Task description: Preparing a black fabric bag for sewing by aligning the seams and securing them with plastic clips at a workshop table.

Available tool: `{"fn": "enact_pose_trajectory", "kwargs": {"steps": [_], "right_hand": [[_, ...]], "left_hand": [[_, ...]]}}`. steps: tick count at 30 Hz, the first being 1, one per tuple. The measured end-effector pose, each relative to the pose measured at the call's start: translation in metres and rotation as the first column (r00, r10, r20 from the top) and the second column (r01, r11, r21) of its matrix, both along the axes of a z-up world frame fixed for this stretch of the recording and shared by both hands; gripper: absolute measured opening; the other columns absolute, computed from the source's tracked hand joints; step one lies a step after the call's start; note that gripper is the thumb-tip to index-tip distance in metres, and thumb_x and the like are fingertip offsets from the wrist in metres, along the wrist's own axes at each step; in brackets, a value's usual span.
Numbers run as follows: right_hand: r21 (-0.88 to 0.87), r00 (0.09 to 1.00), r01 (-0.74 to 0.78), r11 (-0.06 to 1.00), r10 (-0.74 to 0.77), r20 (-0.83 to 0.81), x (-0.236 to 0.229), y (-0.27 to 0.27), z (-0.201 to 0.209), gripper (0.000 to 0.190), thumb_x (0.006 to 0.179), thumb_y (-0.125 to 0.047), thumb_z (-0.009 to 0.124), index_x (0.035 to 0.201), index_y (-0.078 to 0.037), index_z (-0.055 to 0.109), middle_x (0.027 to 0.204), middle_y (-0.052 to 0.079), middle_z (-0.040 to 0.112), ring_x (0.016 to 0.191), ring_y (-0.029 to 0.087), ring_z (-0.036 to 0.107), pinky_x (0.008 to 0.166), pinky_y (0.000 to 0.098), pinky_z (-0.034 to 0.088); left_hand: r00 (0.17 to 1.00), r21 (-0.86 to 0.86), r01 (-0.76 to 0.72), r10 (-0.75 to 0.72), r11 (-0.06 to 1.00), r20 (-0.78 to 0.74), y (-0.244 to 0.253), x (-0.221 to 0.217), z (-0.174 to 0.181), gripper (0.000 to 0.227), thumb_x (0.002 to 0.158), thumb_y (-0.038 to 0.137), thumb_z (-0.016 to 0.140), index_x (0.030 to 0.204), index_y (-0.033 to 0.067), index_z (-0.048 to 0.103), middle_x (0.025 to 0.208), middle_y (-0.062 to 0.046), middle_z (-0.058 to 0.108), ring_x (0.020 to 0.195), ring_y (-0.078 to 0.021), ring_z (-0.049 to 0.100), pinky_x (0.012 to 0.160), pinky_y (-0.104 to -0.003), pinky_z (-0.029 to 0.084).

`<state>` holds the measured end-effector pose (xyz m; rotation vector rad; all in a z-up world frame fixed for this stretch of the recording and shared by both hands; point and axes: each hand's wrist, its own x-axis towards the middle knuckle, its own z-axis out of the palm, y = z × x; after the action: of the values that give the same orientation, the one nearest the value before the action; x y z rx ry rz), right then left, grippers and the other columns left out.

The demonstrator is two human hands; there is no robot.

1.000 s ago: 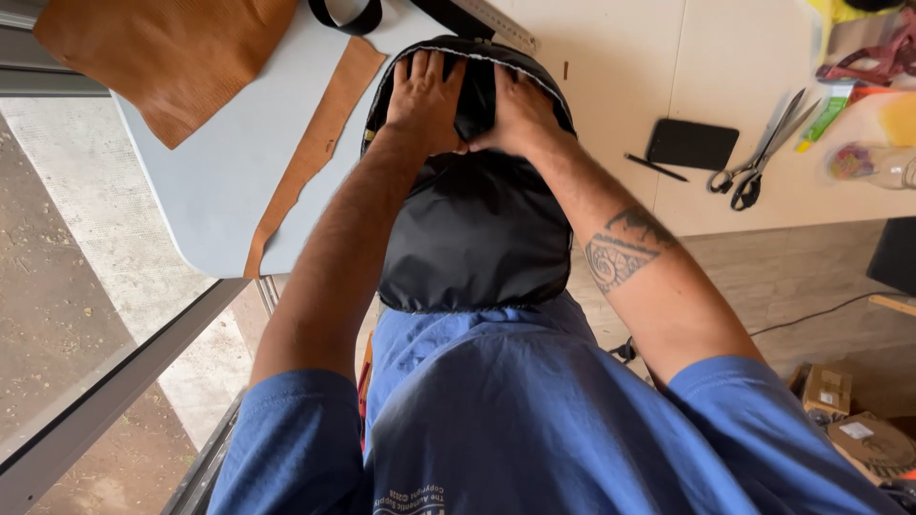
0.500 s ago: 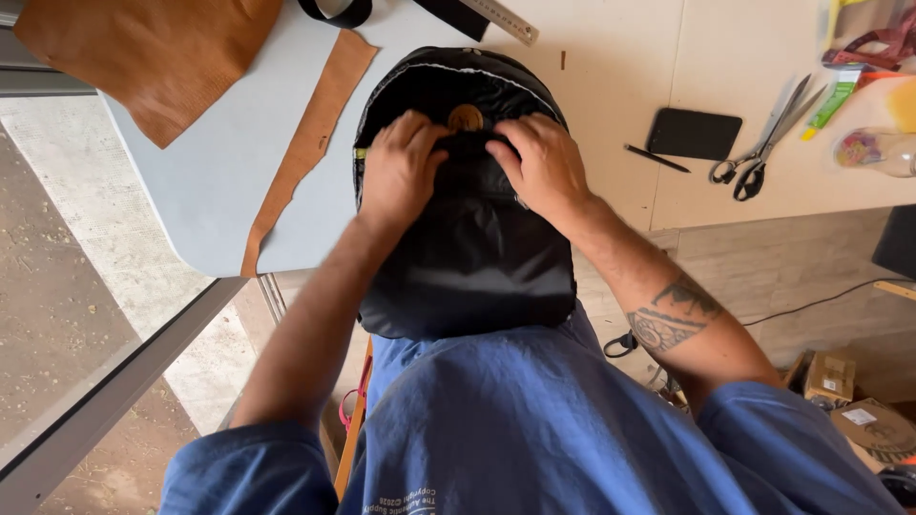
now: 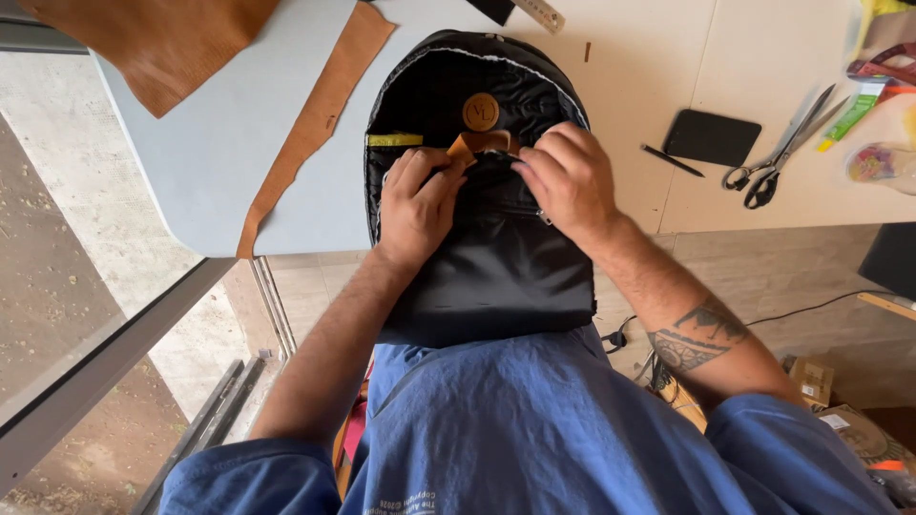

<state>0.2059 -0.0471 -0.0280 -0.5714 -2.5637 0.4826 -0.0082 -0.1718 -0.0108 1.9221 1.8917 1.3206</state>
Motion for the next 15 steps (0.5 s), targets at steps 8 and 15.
{"fn": "enact_pose_trajectory", "kwargs": {"steps": [8,15], "right_hand": [[0.193,0.989,-0.098,0.976,0.074,0.129,-0.010,0.053,-0.005,0.010,0.093,-0.012,0.079,0.088,-0.009,0.072,0.083,0.005,0.058,0.088,0.028,0.064,0.071,0.0413,0.051],[-0.036,0.973,0.103,0.994,-0.093,0.212,-0.004,-0.004,-0.014,0.013,0.088,-0.020,0.082,0.093,-0.011,0.074,0.092,0.001,0.060,0.095,0.023,0.064,0.077,0.0379,0.050]], "left_hand": [[0.987,0.043,-0.058,0.064,0.997,-0.147,0.041,0.008,0.003,0.017,0.101,0.003,0.060,0.090,0.0027,0.073,0.089,-0.008,0.059,0.077,-0.0271,0.063,0.063,-0.036,0.049],[0.996,-0.002,-0.034,0.033,0.999,-0.086,-0.003,0.013,-0.036,0.017,0.103,-0.001,0.057,0.095,-0.0005,0.072,0.092,-0.012,0.060,0.082,-0.0308,0.063,0.069,-0.035,0.054]]}}
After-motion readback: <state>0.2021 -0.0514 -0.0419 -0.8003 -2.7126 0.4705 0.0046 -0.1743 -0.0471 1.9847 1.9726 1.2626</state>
